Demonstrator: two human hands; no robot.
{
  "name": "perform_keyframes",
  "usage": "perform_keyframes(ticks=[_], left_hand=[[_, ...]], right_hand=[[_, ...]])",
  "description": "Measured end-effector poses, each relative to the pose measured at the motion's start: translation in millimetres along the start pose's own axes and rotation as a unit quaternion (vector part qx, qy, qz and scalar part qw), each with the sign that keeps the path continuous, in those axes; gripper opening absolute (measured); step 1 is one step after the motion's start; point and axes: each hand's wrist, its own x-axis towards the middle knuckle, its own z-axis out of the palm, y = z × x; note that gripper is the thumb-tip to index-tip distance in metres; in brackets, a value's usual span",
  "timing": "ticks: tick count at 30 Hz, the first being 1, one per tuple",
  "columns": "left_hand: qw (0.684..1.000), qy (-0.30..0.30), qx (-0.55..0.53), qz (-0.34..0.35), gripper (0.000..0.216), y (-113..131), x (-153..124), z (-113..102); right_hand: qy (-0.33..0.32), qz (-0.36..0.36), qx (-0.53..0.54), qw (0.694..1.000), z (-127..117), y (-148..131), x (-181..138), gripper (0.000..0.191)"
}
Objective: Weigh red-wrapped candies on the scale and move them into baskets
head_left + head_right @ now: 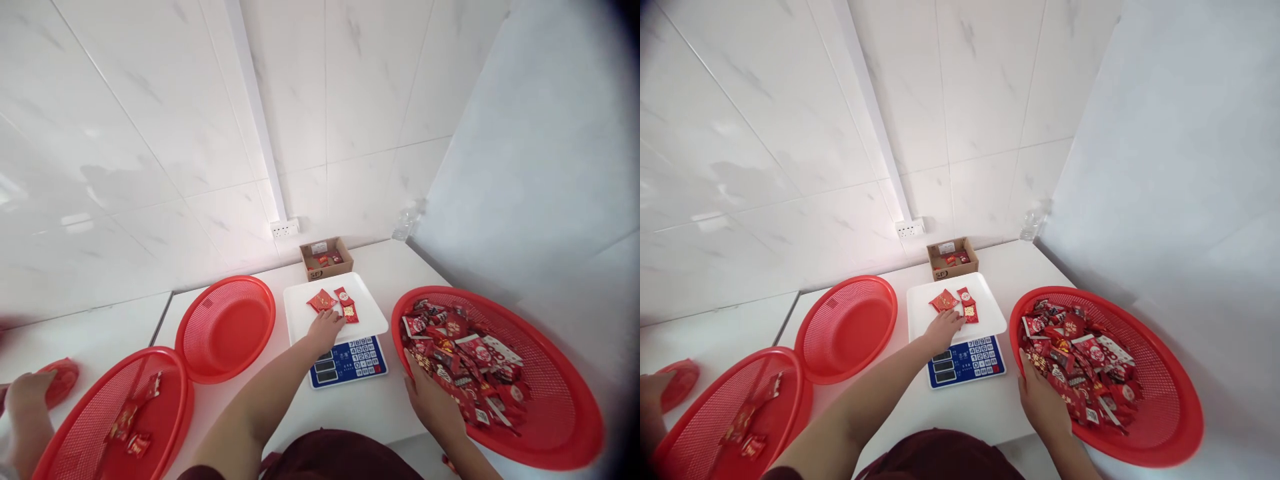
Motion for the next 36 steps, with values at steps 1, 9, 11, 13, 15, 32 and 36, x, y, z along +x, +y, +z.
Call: perform_keyframes(ticks=[1,9,11,13,15,32,36], left_hand=[[1.0,-0.001,-0.001,-0.006,0.052,1,3,-1],[0.983,0.072,-0.02,-0.166,0.055,-22,-28,-22],[0.968,0.104,-0.02,-0.226,0.05,-39,-49,-32],[0.949,0.133,-0.014,-0.286,0.047,-58,-72,-41],[0.929,0.155,-0.003,-0.336,0.046,-75,-93,-49],[0.978,0.084,-0.036,-0.189,0.049,-28,16,-23],[0.981,0.068,-0.059,-0.173,0.041,-22,19,-20]], right_hand=[[-0.004,0.002,0.001,1.0,0,0,0,0.052],[-0.009,-0.006,0.027,1.0,0,1,0,0.054],[-0.009,-0.003,0.029,1.0,0,1,0,0.054],[-0.007,-0.002,0.027,1.0,-1,2,0,0.054],[-0.008,0.001,0.022,1.0,-2,2,0,0.053],[0.012,-0.012,0.012,1.0,2,1,0,0.053],[-0.001,0.003,0.008,1.0,1,-1,0,0.053]])
